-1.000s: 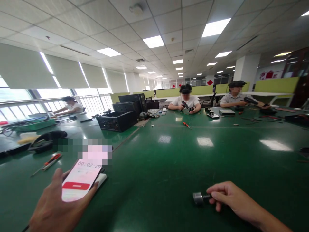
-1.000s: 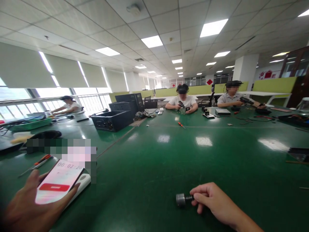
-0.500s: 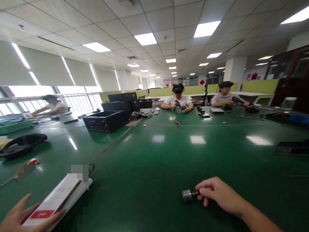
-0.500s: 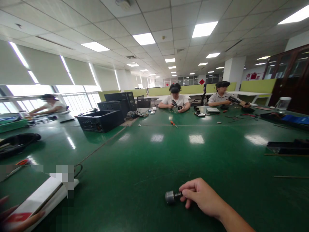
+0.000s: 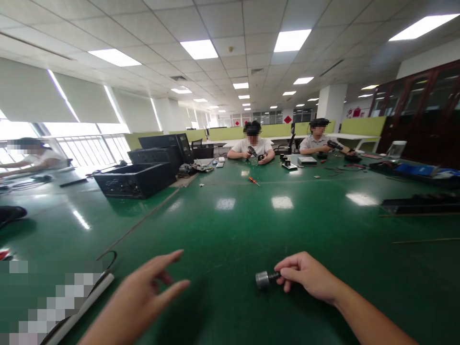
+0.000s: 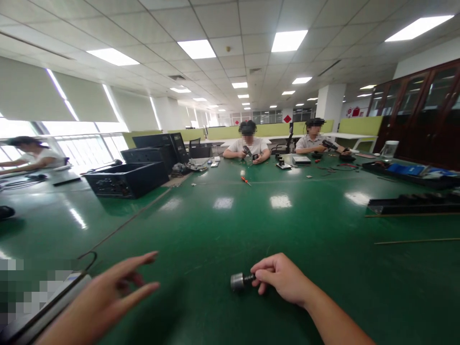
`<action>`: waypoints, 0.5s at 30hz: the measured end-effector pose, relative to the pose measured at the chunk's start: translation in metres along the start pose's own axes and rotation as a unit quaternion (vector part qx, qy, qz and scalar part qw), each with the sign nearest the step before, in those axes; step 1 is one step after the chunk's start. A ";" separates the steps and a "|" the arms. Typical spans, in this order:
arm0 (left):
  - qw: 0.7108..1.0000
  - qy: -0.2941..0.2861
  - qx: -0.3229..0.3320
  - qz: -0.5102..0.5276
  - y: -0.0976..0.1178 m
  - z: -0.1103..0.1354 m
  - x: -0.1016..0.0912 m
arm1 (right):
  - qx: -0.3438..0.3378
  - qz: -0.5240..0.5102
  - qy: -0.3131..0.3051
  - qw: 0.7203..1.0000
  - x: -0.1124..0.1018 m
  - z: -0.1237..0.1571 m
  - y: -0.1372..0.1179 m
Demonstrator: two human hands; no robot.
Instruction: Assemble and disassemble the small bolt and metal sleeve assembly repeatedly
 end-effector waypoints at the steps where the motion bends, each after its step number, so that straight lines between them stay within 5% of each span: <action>1: 0.993 -0.106 0.044 0.014 0.026 0.002 0.024 | -0.003 -0.005 0.005 1.000 0.000 0.000 0.000; 3: 0.966 -0.236 0.090 0.049 0.075 0.008 0.070 | -0.014 -0.017 0.016 1.000 -0.002 -0.002 0.000; 6: 0.952 -0.245 0.137 0.120 0.117 0.010 0.119 | -0.044 -0.022 0.036 0.998 -0.004 -0.004 0.000; 11: 0.945 -0.204 0.193 0.167 0.106 0.000 0.140 | -0.045 0.020 0.012 0.999 0.005 -0.006 -0.003; 15: 0.933 -0.233 0.232 0.147 0.094 -0.001 0.142 | -0.093 0.180 -0.009 0.979 0.016 -0.004 -0.010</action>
Point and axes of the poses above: each hand's wrist, its own z-axis away from the middle knuckle, its own x-axis out of the palm, y = z × x, the point moved 1 cm from there along -z, towards the middle knuckle, and after that the axes turned 13 degrees about -x, right-handed, at the moved point
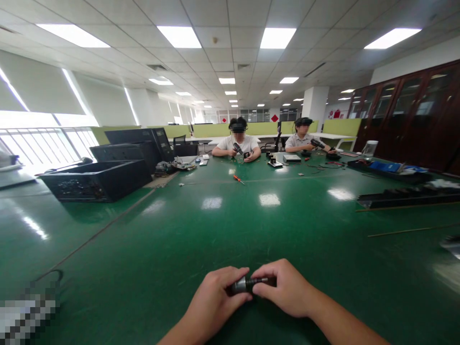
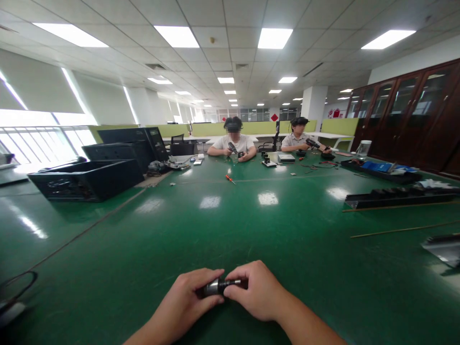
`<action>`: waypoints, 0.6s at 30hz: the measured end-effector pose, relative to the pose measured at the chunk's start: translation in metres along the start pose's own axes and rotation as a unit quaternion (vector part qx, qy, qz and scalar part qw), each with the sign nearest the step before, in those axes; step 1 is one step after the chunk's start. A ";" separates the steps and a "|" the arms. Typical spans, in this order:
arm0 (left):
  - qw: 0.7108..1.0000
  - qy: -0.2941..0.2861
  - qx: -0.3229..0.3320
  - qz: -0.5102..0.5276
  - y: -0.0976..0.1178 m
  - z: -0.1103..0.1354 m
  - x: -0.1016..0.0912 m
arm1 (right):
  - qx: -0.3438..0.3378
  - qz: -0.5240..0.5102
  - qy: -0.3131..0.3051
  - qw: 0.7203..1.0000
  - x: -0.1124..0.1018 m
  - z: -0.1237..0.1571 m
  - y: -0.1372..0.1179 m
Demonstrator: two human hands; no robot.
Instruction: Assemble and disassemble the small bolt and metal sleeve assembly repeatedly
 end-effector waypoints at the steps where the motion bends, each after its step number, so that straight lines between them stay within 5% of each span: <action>1: 1.000 -0.007 0.007 -0.003 0.000 0.000 0.001 | -0.007 0.029 0.004 1.000 0.001 0.000 -0.002; 8: 1.000 0.007 0.017 0.012 -0.003 -0.003 0.004 | -0.019 0.133 0.010 0.991 0.001 0.000 -0.010; 18: 0.997 0.064 -0.027 0.021 -0.003 -0.002 -0.001 | -0.024 0.147 0.045 0.988 -0.002 0.002 -0.012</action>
Point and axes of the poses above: each hand's wrist, its own z-axis away from the middle knuckle, its own x-axis out of the palm, y = z × x, the point moved 1 cm from there along -z, towards the middle knuckle, and after that the axes turned 13 degrees about -x, right-handed, at the moved point
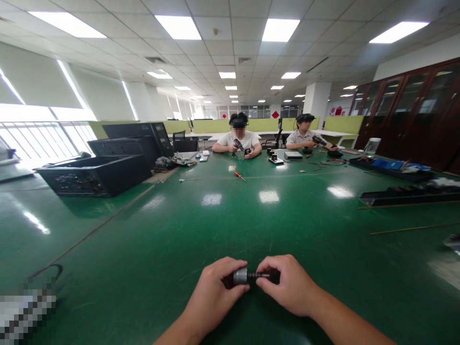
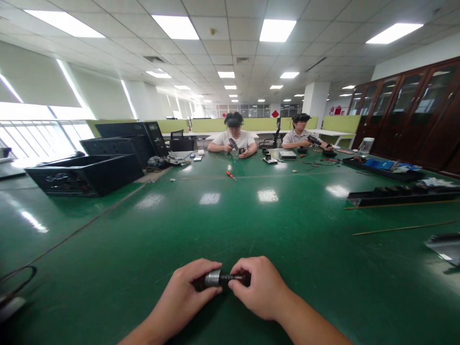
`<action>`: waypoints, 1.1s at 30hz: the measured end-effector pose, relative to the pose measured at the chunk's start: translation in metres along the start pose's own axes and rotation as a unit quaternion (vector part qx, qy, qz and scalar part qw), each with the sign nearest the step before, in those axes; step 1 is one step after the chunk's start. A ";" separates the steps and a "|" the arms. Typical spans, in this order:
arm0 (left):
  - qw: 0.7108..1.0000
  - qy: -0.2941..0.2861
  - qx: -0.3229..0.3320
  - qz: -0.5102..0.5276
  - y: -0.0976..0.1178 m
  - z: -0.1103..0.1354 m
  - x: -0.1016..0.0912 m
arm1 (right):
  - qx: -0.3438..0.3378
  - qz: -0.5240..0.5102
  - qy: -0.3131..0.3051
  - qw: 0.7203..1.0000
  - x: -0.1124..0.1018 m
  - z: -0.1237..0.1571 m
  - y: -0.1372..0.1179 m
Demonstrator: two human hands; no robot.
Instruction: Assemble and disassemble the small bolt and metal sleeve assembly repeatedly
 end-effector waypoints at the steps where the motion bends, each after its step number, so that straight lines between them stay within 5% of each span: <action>1: 1.000 0.005 -0.001 0.001 0.001 0.000 0.000 | -0.002 0.000 0.004 1.000 -0.001 0.000 0.000; 33: 0.999 0.043 -0.005 0.001 0.001 0.001 -0.004 | -0.010 0.016 0.050 0.999 -0.004 0.000 0.006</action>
Point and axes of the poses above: each hand's wrist, its own z-axis away from the middle knuckle, its own x-axis out of the palm, y = z × x, the point moved 1 cm from there along -z, towards the middle knuckle, and after that the axes turned 13 degrees about -x, right-handed, at the moved point
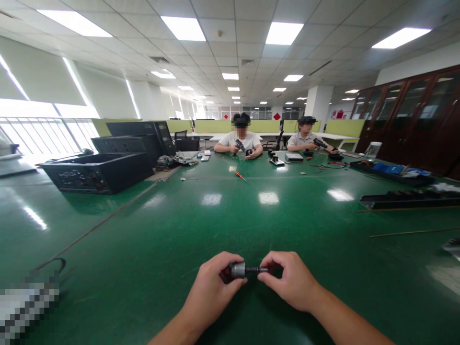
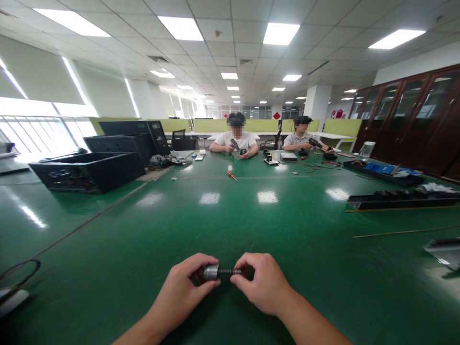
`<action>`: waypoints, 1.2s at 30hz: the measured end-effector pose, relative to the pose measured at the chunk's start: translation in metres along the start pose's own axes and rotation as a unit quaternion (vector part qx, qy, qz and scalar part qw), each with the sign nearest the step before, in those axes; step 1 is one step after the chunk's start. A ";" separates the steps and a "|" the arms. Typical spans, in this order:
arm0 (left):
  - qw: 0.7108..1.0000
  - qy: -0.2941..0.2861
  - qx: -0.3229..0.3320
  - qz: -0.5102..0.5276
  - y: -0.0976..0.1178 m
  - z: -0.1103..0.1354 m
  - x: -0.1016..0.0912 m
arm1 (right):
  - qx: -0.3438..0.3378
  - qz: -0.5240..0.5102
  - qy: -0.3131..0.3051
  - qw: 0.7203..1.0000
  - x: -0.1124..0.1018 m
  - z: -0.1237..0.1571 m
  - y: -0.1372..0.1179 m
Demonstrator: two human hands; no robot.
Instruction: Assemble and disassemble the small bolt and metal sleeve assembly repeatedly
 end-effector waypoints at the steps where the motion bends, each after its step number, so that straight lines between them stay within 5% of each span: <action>1: 1.000 0.000 -0.001 -0.001 0.000 0.000 0.000 | -0.001 0.001 -0.001 1.000 0.000 0.000 0.000; 36: 0.998 0.041 0.036 -0.009 -0.002 -0.002 -0.009 | 0.013 -0.041 0.013 0.999 -0.013 -0.004 0.009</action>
Point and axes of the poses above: each hand's wrist, its own z-axis away from the middle knuckle, its own x-axis out of the palm, y = z × x, the point moved 1 cm from there along -z, towards the middle knuckle, and after that the axes turned 13 degrees about -x, right-handed, at the moved point
